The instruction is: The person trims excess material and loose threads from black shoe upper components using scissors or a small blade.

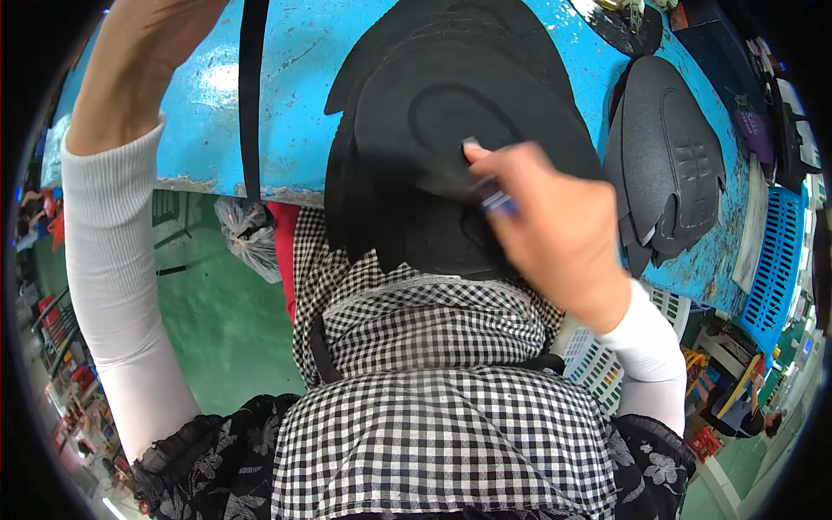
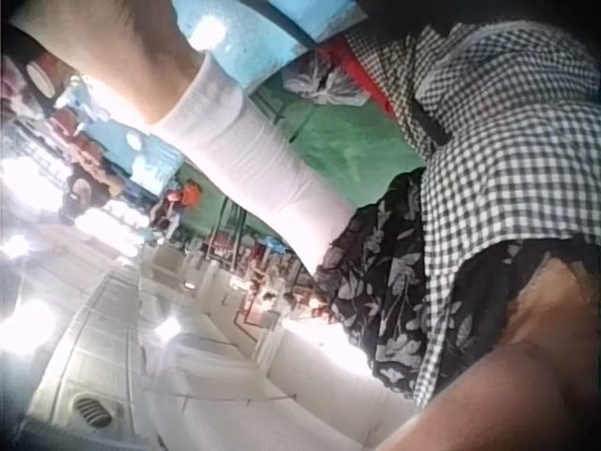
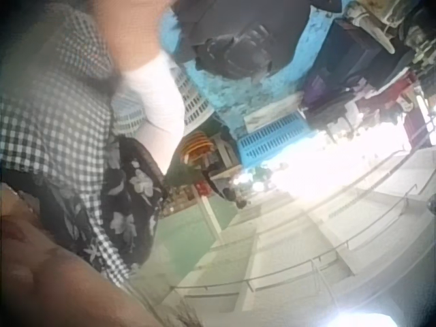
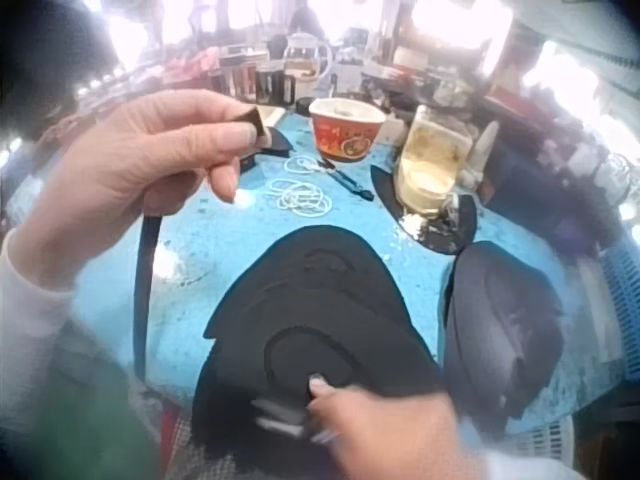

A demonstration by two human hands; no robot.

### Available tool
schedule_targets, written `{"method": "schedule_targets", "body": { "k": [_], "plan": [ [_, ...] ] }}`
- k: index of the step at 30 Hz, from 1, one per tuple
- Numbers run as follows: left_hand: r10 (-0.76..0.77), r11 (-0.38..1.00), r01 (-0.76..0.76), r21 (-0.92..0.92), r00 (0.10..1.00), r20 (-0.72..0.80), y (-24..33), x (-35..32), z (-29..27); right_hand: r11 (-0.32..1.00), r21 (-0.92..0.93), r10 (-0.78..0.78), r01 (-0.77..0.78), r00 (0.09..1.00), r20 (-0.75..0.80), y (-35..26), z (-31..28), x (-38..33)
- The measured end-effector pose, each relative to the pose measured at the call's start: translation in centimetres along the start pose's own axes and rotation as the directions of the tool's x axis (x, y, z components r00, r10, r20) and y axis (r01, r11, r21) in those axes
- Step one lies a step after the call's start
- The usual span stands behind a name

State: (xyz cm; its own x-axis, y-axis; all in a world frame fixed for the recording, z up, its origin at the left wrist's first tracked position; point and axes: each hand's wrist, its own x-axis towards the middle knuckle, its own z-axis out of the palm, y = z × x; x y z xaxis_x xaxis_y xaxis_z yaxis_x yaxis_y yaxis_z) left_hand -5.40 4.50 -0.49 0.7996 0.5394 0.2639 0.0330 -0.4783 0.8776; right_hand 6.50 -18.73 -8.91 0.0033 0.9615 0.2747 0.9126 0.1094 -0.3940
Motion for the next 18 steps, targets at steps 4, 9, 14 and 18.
{"method": "schedule_targets", "body": {
  "k": [4,9,14,18],
  "plan": [
    [-0.136,0.990,0.116,0.076,0.919,0.369,0.1,-0.4,-0.2,0.559,0.620,0.737,-0.550,0.672,-0.067,2.8,-4.1,-2.3],
    [-0.124,0.982,0.190,-0.019,0.708,0.695,-2.3,-1.4,3.8,0.541,0.791,0.756,-0.287,0.579,-0.307,11.7,-10.5,-13.4],
    [-0.222,0.965,0.028,0.261,0.616,0.756,-1.4,-1.9,6.1,0.511,0.831,0.795,-0.221,0.488,-0.359,11.6,-13.3,-13.4],
    [-0.254,0.948,-0.005,0.319,0.596,0.762,-2.4,-2.0,7.0,0.498,0.810,0.745,-0.311,0.631,-0.216,5.8,-8.5,-9.3]
  ]
}}
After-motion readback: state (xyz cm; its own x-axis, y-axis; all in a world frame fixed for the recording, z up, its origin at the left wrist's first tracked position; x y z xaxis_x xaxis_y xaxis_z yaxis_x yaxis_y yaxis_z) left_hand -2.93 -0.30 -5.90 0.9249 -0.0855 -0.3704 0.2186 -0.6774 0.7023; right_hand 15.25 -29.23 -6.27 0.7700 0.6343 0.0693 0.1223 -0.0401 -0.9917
